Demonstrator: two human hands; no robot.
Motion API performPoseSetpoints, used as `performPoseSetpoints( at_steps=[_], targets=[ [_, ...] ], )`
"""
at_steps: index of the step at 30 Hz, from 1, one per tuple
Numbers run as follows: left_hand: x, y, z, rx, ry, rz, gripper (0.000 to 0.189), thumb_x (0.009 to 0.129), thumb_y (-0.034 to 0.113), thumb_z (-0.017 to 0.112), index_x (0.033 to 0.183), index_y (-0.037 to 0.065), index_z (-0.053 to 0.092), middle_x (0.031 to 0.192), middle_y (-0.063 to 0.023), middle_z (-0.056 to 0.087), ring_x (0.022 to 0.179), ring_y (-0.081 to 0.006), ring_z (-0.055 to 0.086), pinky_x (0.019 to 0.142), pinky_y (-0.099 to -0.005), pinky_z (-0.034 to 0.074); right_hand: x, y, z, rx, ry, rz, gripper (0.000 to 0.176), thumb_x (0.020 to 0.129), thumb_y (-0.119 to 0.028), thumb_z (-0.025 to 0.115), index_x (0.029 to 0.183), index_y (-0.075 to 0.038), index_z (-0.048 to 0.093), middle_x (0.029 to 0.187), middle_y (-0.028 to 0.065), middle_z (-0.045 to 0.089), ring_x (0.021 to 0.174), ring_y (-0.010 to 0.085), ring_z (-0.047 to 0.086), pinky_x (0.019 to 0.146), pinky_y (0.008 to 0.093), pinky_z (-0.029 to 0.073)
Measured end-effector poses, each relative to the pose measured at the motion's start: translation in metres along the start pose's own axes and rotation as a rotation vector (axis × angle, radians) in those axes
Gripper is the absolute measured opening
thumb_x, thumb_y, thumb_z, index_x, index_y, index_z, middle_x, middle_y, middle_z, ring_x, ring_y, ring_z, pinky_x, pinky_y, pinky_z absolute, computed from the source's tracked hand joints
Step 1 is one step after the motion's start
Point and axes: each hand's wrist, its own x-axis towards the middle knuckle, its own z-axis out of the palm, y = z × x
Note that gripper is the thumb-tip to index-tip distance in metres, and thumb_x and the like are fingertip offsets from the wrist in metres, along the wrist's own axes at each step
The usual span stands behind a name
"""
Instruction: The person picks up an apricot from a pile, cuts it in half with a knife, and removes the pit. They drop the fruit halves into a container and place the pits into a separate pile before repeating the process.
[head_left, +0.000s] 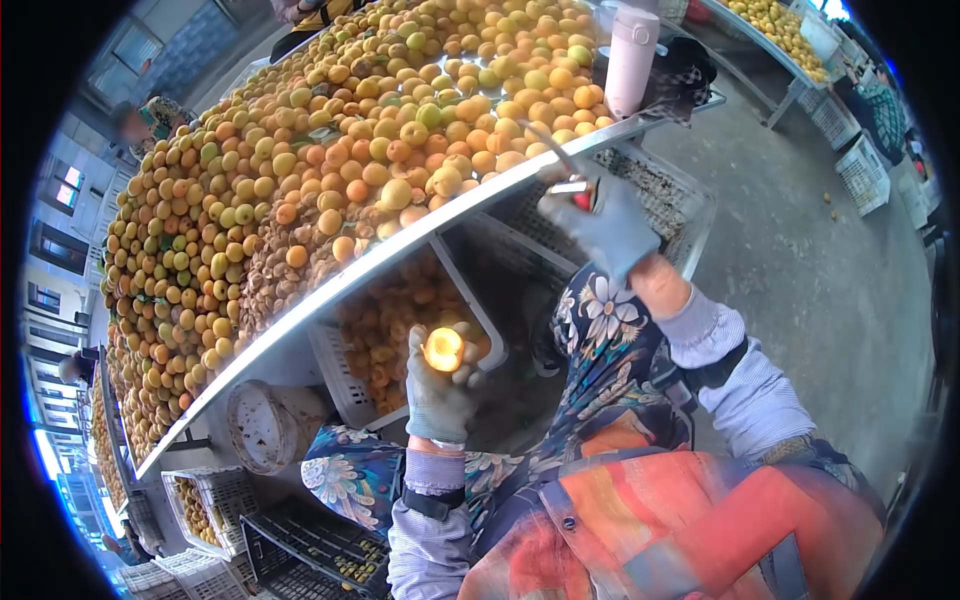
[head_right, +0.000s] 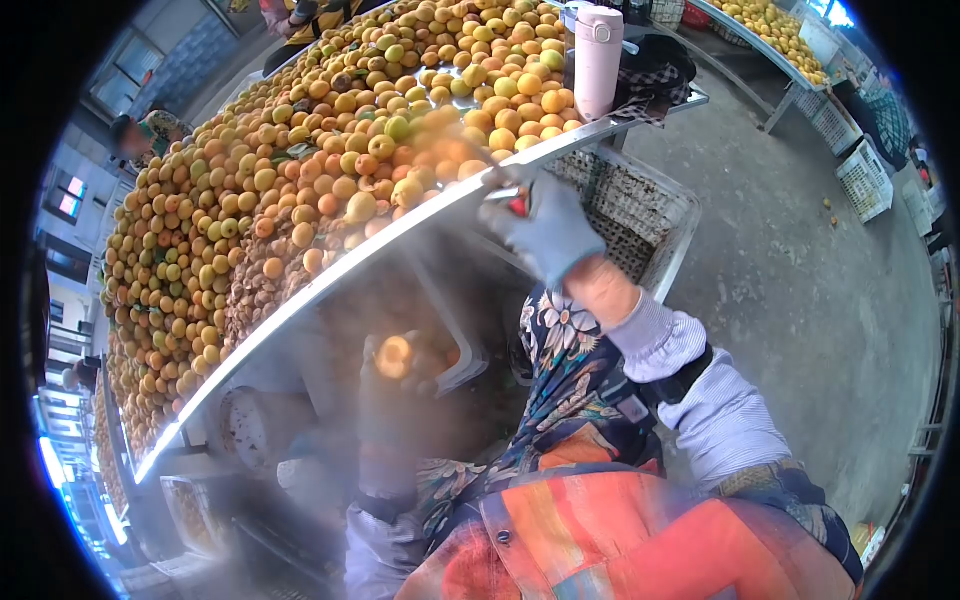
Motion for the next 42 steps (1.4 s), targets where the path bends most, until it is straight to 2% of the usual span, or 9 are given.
performPoseSetpoints(
  at_steps=[6,15,19,27,30,32,34,36,42],
  targets=[
    [0.000,-0.005,-0.007,-0.056,-0.065,-0.022,0.046,0.094,0.050,0.043,0.098,0.006,0.057,0.072,-0.0047,0.057,0.047,-0.0093,0.043,0.045,-0.0220,0.034,-0.049,0.018,0.056,0.231,-0.577,-0.160,0.028,0.082,-0.018,0.070,0.107,-0.007,0.066,0.096,0.0074,0.063,0.090,0.0179,0.061,0.078,0.0280,0.048],
    [-0.001,-0.009,-0.015,0.075,-0.011,-0.020,0.041,0.093,0.050,0.045,0.088,0.011,0.058,0.068,0.0006,0.058,0.045,-0.0074,0.043,0.041,-0.0205,0.033,-0.062,0.040,0.076,-0.104,-0.648,-0.392,0.023,0.083,-0.023,0.065,0.102,-0.010,0.064,0.086,0.0111,0.059,0.078,0.0288,0.060,0.069,0.0350,0.047],
    [-0.011,-0.008,-0.004,0.333,-0.060,0.222,0.042,0.093,0.051,0.045,0.086,0.012,0.059,0.065,0.0016,0.057,0.042,-0.0058,0.038,0.039,-0.0194,0.030,-0.067,0.043,0.086,-0.006,-0.529,-0.471,0.020,0.084,-0.020,0.062,0.100,-0.009,0.062,0.087,0.0118,0.059,0.078,0.0303,0.060,0.069,0.0359,0.048],
    [-0.014,0.002,-0.006,0.233,0.019,0.130,0.044,0.094,0.052,0.043,0.086,0.011,0.059,0.066,0.0001,0.058,0.040,-0.0065,0.037,0.038,-0.0187,0.030,-0.070,0.042,0.105,-0.043,-0.401,-0.518,0.016,0.084,-0.016,0.063,0.096,-0.007,0.062,0.087,0.0129,0.060,0.078,0.0330,0.060,0.069,0.0363,0.049],
    [-0.030,0.002,0.014,0.397,0.045,0.302,0.046,0.095,0.052,0.042,0.088,0.010,0.060,0.066,-0.0016,0.058,0.040,-0.0071,0.038,0.038,-0.0192,0.031,-0.064,0.034,0.099,-0.005,-0.312,-0.489,0.013,0.084,-0.012,0.063,0.094,-0.004,0.061,0.086,0.0104,0.061,0.077,0.0266,0.062,0.070,0.0370,0.050],
    [-0.031,0.002,0.019,0.396,-0.051,0.193,0.050,0.096,0.052,0.041,0.089,0.007,0.061,0.065,-0.0032,0.058,0.040,-0.0077,0.038,0.037,-0.0195,0.031,-0.046,0.021,0.086,0.288,-0.247,-0.125,0.011,0.084,-0.010,0.063,0.092,-0.002,0.062,0.084,0.0047,0.061,0.076,0.0147,0.060,0.070,0.0325,0.050],
    [-0.020,0.008,0.005,0.390,-0.064,0.190,0.051,0.095,0.053,0.043,0.089,0.005,0.060,0.065,-0.0041,0.059,0.042,-0.0080,0.042,0.037,-0.0194,0.031,-0.019,0.015,0.058,0.101,-0.163,-0.497,0.012,0.086,-0.011,0.065,0.092,-0.001,0.063,0.082,0.0012,0.061,0.078,0.0072,0.055,0.070,0.0262,0.048],
    [-0.005,0.013,-0.008,0.340,0.094,0.168,0.050,0.095,0.052,0.044,0.089,0.005,0.060,0.065,-0.0042,0.059,0.044,-0.0085,0.045,0.038,-0.0187,0.033,-0.010,-0.003,0.028,0.210,-0.106,-0.128,0.013,0.087,-0.014,0.065,0.095,-0.003,0.064,0.083,0.0017,0.062,0.079,0.0070,0.055,0.072,0.0225,0.047],
    [0.070,0.013,-0.124,0.916,0.092,0.647,0.034,0.094,0.037,0.053,0.095,0.004,0.062,0.081,-0.0077,0.064,0.064,-0.0159,0.061,0.051,-0.0250,0.046,0.045,0.049,-0.041,0.054,0.196,-0.226,0.029,0.083,-0.022,0.070,0.103,-0.002,0.064,0.082,0.0066,0.066,0.073,0.0105,0.059,0.067,0.0237,0.049]
  ],
)
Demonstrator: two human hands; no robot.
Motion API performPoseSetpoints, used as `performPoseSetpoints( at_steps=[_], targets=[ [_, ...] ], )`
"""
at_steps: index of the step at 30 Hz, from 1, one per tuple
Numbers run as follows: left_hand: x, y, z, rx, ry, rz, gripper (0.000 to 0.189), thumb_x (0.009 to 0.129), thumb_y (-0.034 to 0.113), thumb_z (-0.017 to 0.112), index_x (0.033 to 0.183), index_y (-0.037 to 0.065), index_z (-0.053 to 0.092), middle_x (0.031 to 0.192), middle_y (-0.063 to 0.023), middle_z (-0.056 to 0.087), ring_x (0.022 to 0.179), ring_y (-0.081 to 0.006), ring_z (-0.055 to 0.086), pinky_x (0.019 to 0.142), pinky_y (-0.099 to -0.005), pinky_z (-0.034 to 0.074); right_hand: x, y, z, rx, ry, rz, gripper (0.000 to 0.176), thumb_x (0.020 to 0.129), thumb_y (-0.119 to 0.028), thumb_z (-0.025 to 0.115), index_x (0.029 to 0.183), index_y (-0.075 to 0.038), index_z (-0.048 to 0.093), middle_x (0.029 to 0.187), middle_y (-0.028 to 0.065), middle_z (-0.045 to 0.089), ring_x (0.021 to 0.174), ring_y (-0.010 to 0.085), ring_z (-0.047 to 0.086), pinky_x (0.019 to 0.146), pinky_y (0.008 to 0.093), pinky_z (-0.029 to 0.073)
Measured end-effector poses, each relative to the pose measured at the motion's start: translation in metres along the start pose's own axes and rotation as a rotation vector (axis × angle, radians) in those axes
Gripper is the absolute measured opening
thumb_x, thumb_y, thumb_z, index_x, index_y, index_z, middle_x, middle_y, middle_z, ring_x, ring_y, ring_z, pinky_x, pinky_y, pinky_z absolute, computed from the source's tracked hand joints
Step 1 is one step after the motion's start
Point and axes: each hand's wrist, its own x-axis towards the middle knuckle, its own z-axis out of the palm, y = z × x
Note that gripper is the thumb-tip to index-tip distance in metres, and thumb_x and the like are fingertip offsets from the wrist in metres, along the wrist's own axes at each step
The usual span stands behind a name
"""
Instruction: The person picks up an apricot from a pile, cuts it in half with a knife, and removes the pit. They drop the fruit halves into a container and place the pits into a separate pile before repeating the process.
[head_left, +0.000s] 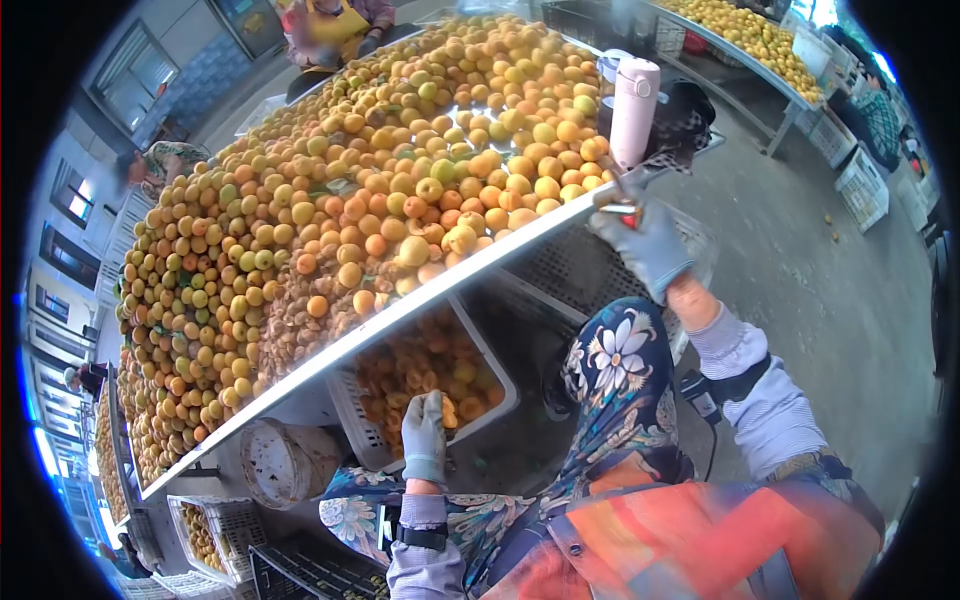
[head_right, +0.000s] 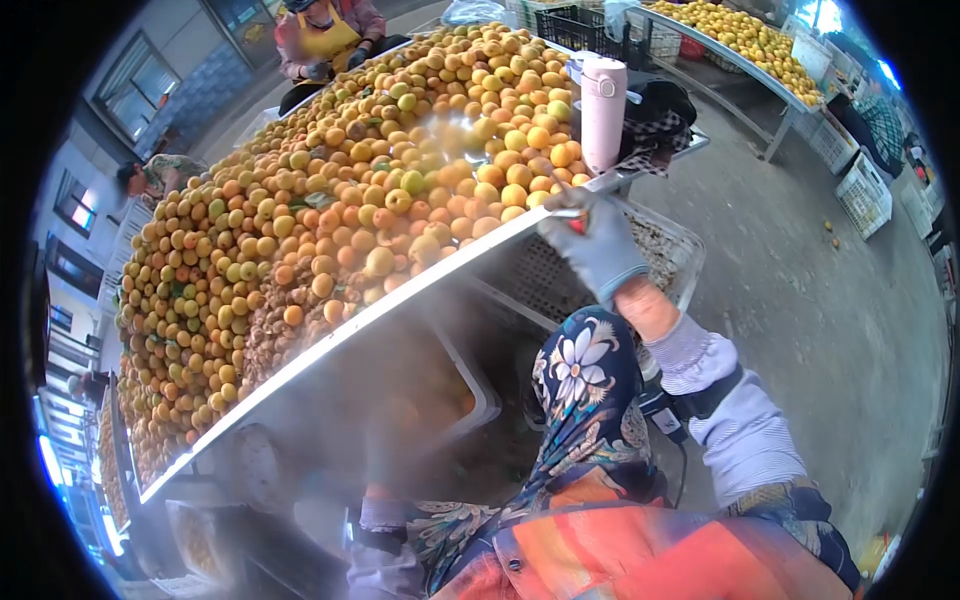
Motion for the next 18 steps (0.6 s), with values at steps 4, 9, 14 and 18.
performPoseSetpoints(
  at_steps=[4,9,14,18],
  targets=[
    [0.007,-0.005,-0.016,0.866,0.075,0.415,0.035,0.087,0.027,0.062,0.111,0.002,0.061,0.102,-0.0146,0.065,0.095,-0.0283,0.062,0.085,-0.0334,0.048,-0.006,-0.038,-0.002,0.658,-0.047,0.535,0.013,0.086,-0.015,0.065,0.094,-0.005,0.063,0.071,0.0002,0.058,0.051,0.0062,0.051,0.044,0.0189,0.041],
    [0.004,0.146,0.021,0.504,0.195,0.402,0.029,0.084,0.015,0.065,0.110,0.002,0.062,0.103,-0.0137,0.064,0.094,-0.0249,0.063,0.083,-0.0331,0.049,-0.040,-0.029,0.049,0.882,-0.327,0.765,0.016,0.091,-0.017,0.056,0.102,-0.005,0.058,0.067,-0.0028,0.049,0.047,0.0055,0.041,0.042,0.0202,0.036],
    [0.073,0.176,0.041,0.651,0.198,0.583,0.034,0.082,0.015,0.067,0.113,0.003,0.060,0.104,-0.0132,0.064,0.091,-0.0252,0.063,0.082,-0.0333,0.050,-0.082,-0.033,0.086,0.685,-0.482,0.955,0.018,0.087,-0.020,0.063,0.099,-0.008,0.059,0.072,-0.0009,0.054,0.049,0.0059,0.045,0.042,0.0206,0.035],
    [0.146,0.197,0.062,0.730,0.167,0.655,0.043,0.080,0.021,0.068,0.119,0.005,0.057,0.111,-0.0133,0.062,0.104,-0.0287,0.058,0.089,-0.0372,0.046,-0.083,-0.033,0.081,0.821,-0.465,0.996,0.017,0.090,-0.022,0.061,0.100,-0.007,0.058,0.075,-0.0012,0.054,0.050,0.0043,0.042,0.044,0.0201,0.032]
  ],
)
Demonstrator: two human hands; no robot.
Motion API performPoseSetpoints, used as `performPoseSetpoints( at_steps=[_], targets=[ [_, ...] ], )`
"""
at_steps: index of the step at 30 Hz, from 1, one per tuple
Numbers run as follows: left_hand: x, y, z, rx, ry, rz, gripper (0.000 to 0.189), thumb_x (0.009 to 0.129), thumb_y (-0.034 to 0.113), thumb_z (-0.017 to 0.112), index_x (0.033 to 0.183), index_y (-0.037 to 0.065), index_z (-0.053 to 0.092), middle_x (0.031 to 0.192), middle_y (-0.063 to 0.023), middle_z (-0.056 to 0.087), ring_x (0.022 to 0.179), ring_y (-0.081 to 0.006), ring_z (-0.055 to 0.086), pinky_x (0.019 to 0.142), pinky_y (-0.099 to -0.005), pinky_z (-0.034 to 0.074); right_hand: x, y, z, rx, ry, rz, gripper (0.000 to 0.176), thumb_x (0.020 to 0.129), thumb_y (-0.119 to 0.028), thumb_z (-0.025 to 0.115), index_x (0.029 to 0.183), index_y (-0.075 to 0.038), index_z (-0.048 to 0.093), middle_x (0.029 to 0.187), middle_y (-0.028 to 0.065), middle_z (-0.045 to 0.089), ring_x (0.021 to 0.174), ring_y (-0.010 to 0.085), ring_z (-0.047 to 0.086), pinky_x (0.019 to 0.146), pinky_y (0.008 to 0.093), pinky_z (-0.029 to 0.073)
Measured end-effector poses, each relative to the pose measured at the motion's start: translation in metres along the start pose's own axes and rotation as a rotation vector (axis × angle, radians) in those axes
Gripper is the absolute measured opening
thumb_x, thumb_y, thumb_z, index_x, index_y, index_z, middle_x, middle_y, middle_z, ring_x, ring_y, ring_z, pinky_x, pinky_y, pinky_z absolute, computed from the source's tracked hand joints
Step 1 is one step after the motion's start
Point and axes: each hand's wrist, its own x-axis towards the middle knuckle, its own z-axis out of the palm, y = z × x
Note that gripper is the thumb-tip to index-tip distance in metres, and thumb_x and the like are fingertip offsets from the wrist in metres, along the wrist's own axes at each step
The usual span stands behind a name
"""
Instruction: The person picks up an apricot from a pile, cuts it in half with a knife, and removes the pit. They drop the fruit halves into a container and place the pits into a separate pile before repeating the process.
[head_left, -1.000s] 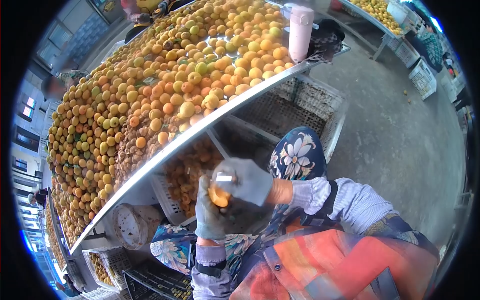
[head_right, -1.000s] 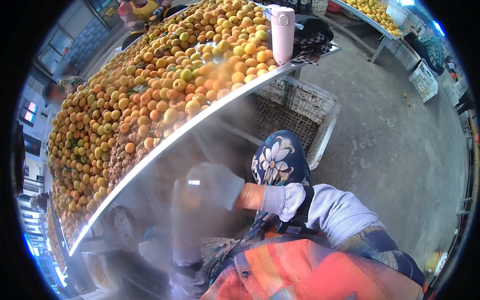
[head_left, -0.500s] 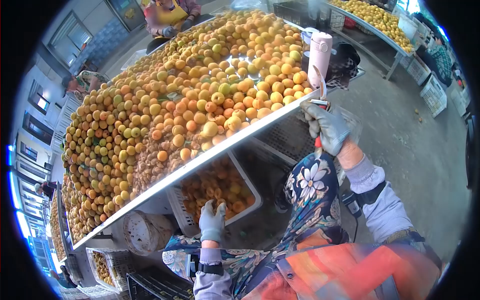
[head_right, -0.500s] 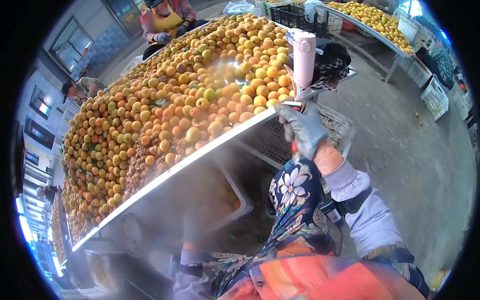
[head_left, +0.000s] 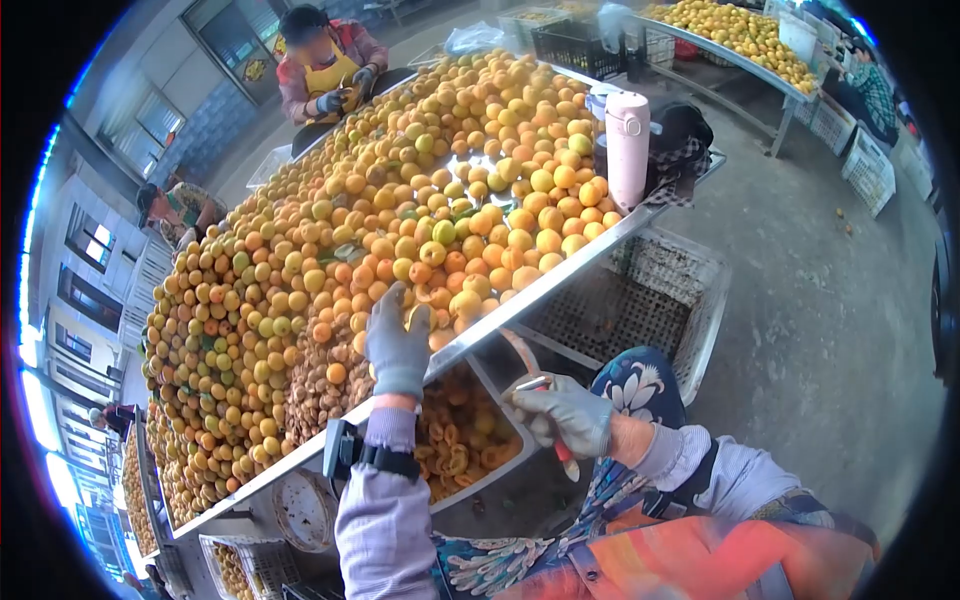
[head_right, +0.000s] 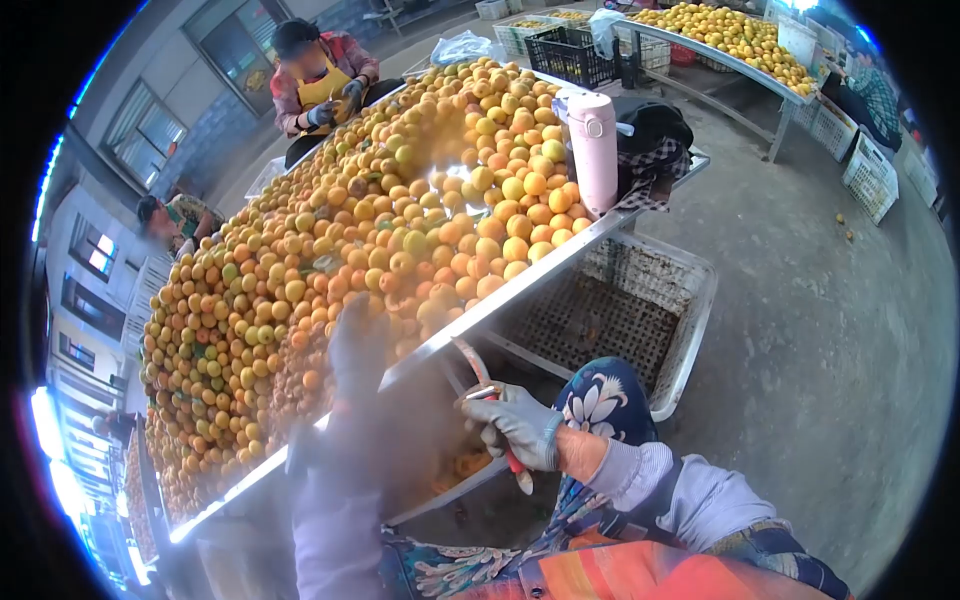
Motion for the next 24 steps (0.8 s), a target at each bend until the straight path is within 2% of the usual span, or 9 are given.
performPoseSetpoints(
  at_steps=[2,5,10,12,14,18,20,22,24],
  targets=[
    [0.026,-0.001,0.016,0.107,-0.040,0.017,0.047,0.080,0.024,0.068,0.121,0.007,0.055,0.116,-0.0137,0.061,0.111,-0.0302,0.054,0.093,-0.0386,0.044,-0.004,-0.005,-0.003,0.089,0.005,-0.030,0.019,0.090,-0.022,0.060,0.101,-0.007,0.058,0.075,-0.0011,0.054,0.051,0.0044,0.042,0.045,0.0199,0.032],
    [0.058,0.005,0.040,0.311,-0.157,-0.080,0.059,0.077,0.034,0.068,0.129,0.012,0.049,0.126,-0.0134,0.054,0.128,-0.0330,0.038,0.106,-0.0435,0.030,-0.011,-0.003,-0.005,0.160,0.028,-0.003,0.023,0.091,-0.023,0.059,0.105,-0.004,0.055,0.076,-0.0001,0.053,0.052,0.0051,0.040,0.046,0.0206,0.033],
    [0.088,0.001,0.076,0.500,-0.208,-0.018,0.065,0.079,0.036,0.063,0.137,0.017,0.041,0.127,-0.0113,0.055,0.132,-0.0373,0.033,0.110,-0.0463,0.023,-0.012,0.005,-0.020,0.185,0.004,0.084,0.021,0.091,-0.019,0.057,0.105,-0.004,0.057,0.076,0.0014,0.057,0.051,0.0063,0.046,0.046,0.0215,0.035],
    [0.091,0.000,0.083,0.521,-0.279,-0.112,0.066,0.079,0.036,0.063,0.139,0.022,0.039,0.125,-0.0117,0.056,0.133,-0.0377,0.032,0.110,-0.0468,0.023,-0.011,0.006,-0.023,0.169,0.017,0.079,0.020,0.092,-0.018,0.057,0.105,-0.004,0.058,0.076,0.0017,0.058,0.051,0.0064,0.047,0.045,0.0214,0.036],
    [0.094,-0.005,0.085,0.508,-0.239,-0.124,0.062,0.079,0.036,0.065,0.136,0.024,0.045,0.123,-0.0118,0.058,0.133,-0.0350,0.032,0.110,-0.0450,0.023,-0.007,0.004,-0.026,0.161,0.029,0.075,0.019,0.092,-0.017,0.057,0.105,-0.004,0.058,0.076,0.0020,0.059,0.051,0.0064,0.049,0.045,0.0212,0.037],
    [0.085,0.007,0.061,0.238,-0.106,-0.231,0.054,0.076,0.022,0.071,0.128,0.016,0.055,0.125,-0.0170,0.055,0.125,-0.0286,0.044,0.105,-0.0381,0.035,-0.009,0.000,-0.028,0.129,0.034,0.035,0.018,0.092,-0.018,0.058,0.104,-0.004,0.059,0.075,0.0030,0.059,0.049,0.0060,0.050,0.043,0.0207,0.039],
    [0.079,0.011,0.044,-0.572,-0.113,-0.222,0.052,0.080,0.010,0.067,0.130,0.007,0.052,0.127,-0.0144,0.053,0.111,-0.0231,0.054,0.095,-0.0316,0.044,-0.009,-0.006,-0.027,0.147,0.034,0.015,0.018,0.091,-0.019,0.059,0.102,-0.005,0.059,0.075,0.0033,0.059,0.048,0.0059,0.049,0.041,0.0209,0.038],
    [0.053,0.033,0.019,-0.642,-0.114,-0.114,0.049,0.084,0.002,0.061,0.131,0.001,0.047,0.122,-0.0100,0.053,0.104,-0.0183,0.056,0.087,-0.0267,0.048,-0.009,-0.010,-0.027,0.013,0.092,-0.062,0.018,0.091,-0.020,0.059,0.101,-0.004,0.058,0.074,0.0033,0.057,0.047,0.0061,0.049,0.040,0.0215,0.038],
    [0.017,0.035,0.005,-1.059,-0.191,-0.351,0.049,0.085,0.002,0.059,0.131,0.001,0.043,0.114,-0.0098,0.055,0.102,-0.0184,0.057,0.085,-0.0280,0.050,-0.016,-0.021,-0.016,-0.104,0.120,-0.107,0.021,0.090,-0.022,0.060,0.101,-0.005,0.057,0.073,0.0019,0.055,0.047,0.0052,0.046,0.042,0.0191,0.037]
  ],
)
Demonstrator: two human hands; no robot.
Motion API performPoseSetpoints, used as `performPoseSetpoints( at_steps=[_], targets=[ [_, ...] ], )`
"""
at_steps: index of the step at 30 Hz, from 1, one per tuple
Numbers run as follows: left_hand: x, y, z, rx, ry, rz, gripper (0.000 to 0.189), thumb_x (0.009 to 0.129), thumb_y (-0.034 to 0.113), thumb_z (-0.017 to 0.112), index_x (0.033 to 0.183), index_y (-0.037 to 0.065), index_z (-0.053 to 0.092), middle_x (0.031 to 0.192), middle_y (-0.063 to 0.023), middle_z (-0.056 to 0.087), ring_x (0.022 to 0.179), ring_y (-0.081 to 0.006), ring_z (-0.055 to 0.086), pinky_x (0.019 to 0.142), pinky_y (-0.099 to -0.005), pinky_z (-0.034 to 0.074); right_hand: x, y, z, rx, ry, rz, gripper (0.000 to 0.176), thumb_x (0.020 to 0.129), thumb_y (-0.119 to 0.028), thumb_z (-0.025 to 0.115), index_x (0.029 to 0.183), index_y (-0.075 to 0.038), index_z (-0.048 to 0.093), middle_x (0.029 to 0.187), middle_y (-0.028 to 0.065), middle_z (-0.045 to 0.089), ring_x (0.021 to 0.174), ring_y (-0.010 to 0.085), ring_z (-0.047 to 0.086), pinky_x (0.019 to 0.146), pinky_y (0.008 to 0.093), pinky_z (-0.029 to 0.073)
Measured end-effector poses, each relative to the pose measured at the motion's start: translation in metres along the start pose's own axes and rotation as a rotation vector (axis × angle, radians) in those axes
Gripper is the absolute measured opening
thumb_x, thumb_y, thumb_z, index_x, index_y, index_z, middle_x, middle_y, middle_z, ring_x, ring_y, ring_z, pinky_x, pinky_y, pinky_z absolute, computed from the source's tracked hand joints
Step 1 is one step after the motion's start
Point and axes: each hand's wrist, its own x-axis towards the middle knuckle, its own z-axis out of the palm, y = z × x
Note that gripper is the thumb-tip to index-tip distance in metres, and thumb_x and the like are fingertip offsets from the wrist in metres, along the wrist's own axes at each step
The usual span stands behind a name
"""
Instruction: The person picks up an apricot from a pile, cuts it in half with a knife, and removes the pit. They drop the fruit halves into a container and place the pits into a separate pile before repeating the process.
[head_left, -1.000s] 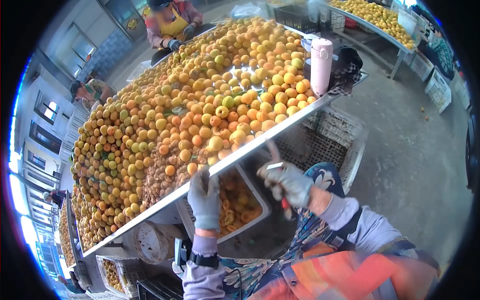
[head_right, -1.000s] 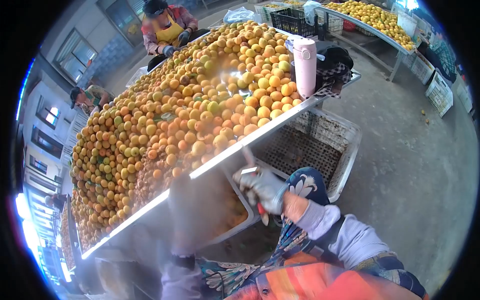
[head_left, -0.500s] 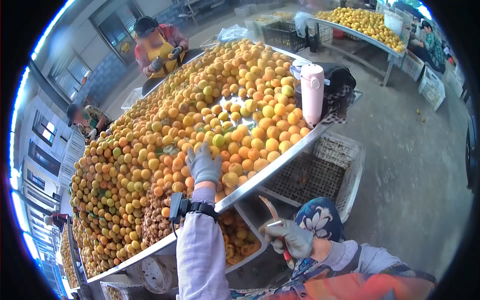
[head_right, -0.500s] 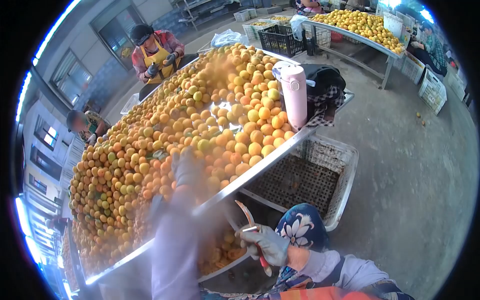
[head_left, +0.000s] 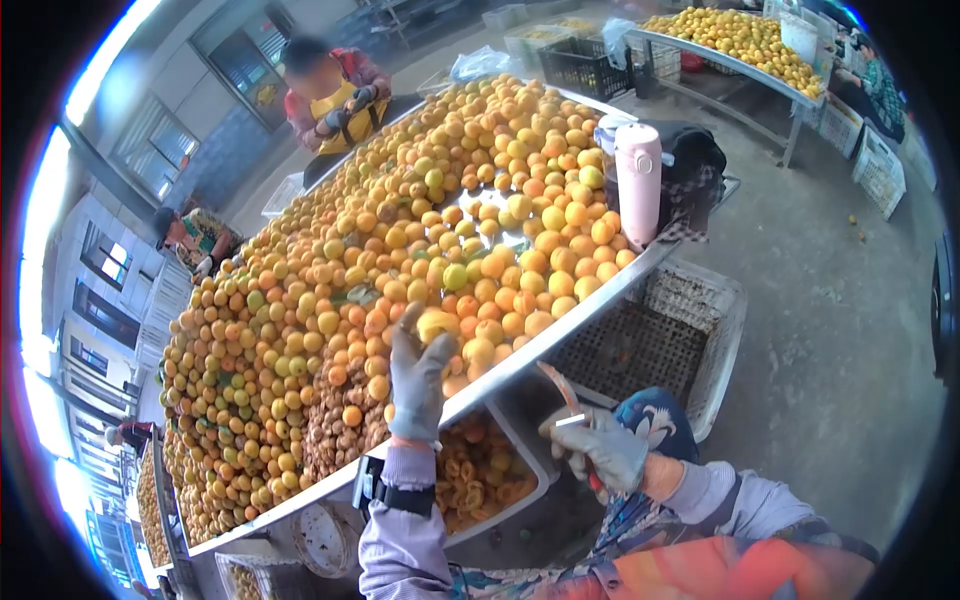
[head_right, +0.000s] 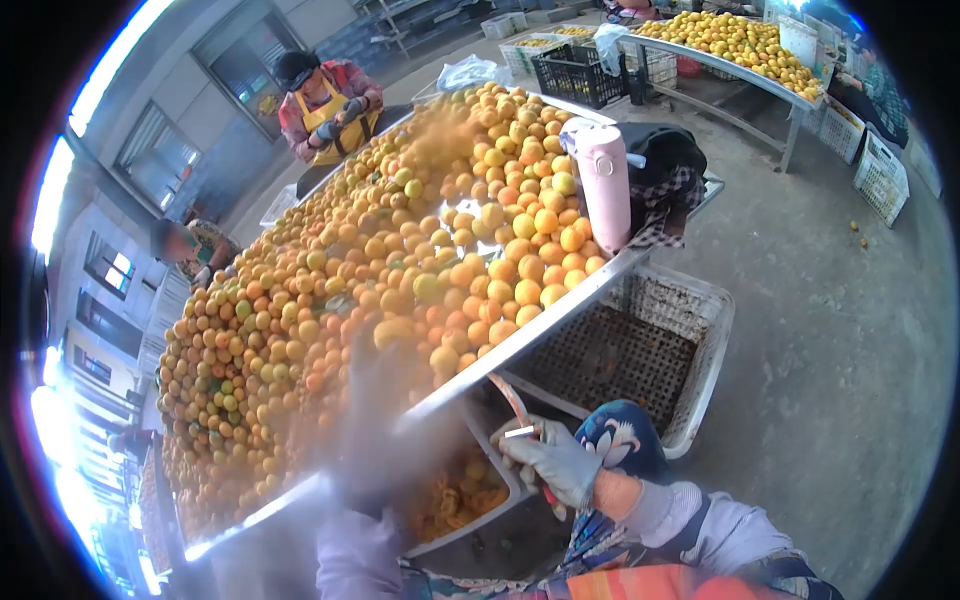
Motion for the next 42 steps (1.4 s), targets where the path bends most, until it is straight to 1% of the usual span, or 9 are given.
performPoseSetpoints(
  at_steps=[3,6,11,14,23,26,31,35,42],
  targets=[
    [-0.071,0.012,0.014,0.240,-0.039,0.125,0.047,0.085,0.001,0.058,0.129,0.000,0.042,0.110,-0.0099,0.056,0.095,-0.0194,0.060,0.087,-0.0314,0.051,-0.005,0.000,0.007,-0.068,-0.090,-0.104,0.030,0.088,-0.028,0.062,0.105,-0.003,0.057,0.074,0.0014,0.056,0.050,0.0045,0.047,0.043,0.0187,0.037],
    [-0.108,-0.042,-0.018,0.162,-0.217,0.135,0.051,0.082,-0.002,0.059,0.131,0.001,0.043,0.115,-0.0096,0.056,0.101,-0.0173,0.058,0.090,-0.0294,0.049,-0.009,0.008,0.015,-0.144,-0.142,-0.117,0.022,0.088,-0.022,0.063,0.103,-0.007,0.058,0.077,-0.0026,0.055,0.053,0.0027,0.047,0.045,0.0180,0.037],
    [-0.178,-0.029,-0.007,0.063,-0.130,0.061,0.058,0.079,-0.003,0.062,0.134,0.001,0.042,0.124,-0.0077,0.052,0.113,-0.0168,0.052,0.099,-0.0292,0.043,-0.016,0.032,0.019,-0.483,-0.217,-0.198,0.016,0.089,-0.018,0.061,0.099,-0.006,0.058,0.075,-0.0057,0.052,0.061,0.0013,0.045,0.052,0.0189,0.037],
    [-0.201,-0.024,-0.008,-0.088,-0.076,-0.144,0.057,0.079,-0.003,0.063,0.133,0.001,0.043,0.123,-0.0079,0.052,0.112,-0.0173,0.053,0.098,-0.0306,0.045,-0.025,0.039,0.025,-0.615,-0.234,-0.174,0.016,0.089,-0.016,0.059,0.098,-0.003,0.058,0.072,-0.0057,0.050,0.067,0.0014,0.043,0.057,0.0192,0.037],
    [-0.230,-0.027,-0.015,-0.145,-0.080,-0.161,0.060,0.078,-0.002,0.068,0.132,-0.001,0.042,0.118,-0.0077,0.054,0.107,-0.0157,0.056,0.094,-0.0291,0.046,-0.043,0.051,0.035,-0.769,-0.284,-0.169,0.020,0.089,-0.015,0.060,0.104,-0.002,0.058,0.066,-0.0050,0.051,0.057,0.0026,0.044,0.051,0.0208,0.037],
    [-0.236,-0.028,-0.017,-0.103,-0.077,-0.123,0.062,0.078,-0.001,0.070,0.134,-0.002,0.042,0.120,-0.0073,0.054,0.108,-0.0150,0.055,0.095,-0.0282,0.044,-0.047,0.042,0.043,-0.806,-0.231,-0.108,0.017,0.088,-0.018,0.059,0.093,-0.002,0.060,0.066,0.0022,0.056,0.058,0.0079,0.051,0.055,0.0240,0.042],
    [-0.249,-0.024,-0.013,-0.118,-0.136,-0.140,0.066,0.078,0.003,0.073,0.135,-0.002,0.041,0.124,-0.0073,0.053,0.110,-0.0152,0.054,0.098,-0.0288,0.042,-0.054,0.004,0.064,-0.068,-0.029,-0.245,0.018,0.091,-0.014,0.051,0.104,-0.002,0.054,0.062,0.0001,0.046,0.041,0.0061,0.041,0.037,0.0189,0.035],
    [-0.261,-0.034,-0.002,-0.156,-0.169,-0.139,0.068,0.077,0.006,0.076,0.135,-0.003,0.041,0.124,-0.0075,0.053,0.110,-0.0156,0.054,0.098,-0.0295,0.042,-0.039,0.001,0.074,-0.071,-0.103,-0.660,0.020,0.094,-0.014,0.047,0.106,0.001,0.054,0.060,0.0001,0.044,0.047,0.0067,0.040,0.044,0.0221,0.036],
    [-0.270,-0.031,0.008,-0.138,-0.154,-0.175,0.064,0.077,0.006,0.075,0.132,-0.003,0.043,0.121,-0.0075,0.055,0.108,-0.0150,0.054,0.095,-0.0288,0.043,-0.044,0.010,0.089,-0.002,-0.078,-0.504,0.019,0.093,-0.011,0.048,0.107,0.001,0.055,0.063,0.0013,0.049,0.046,0.0060,0.040,0.043,0.0205,0.035]
  ],
)
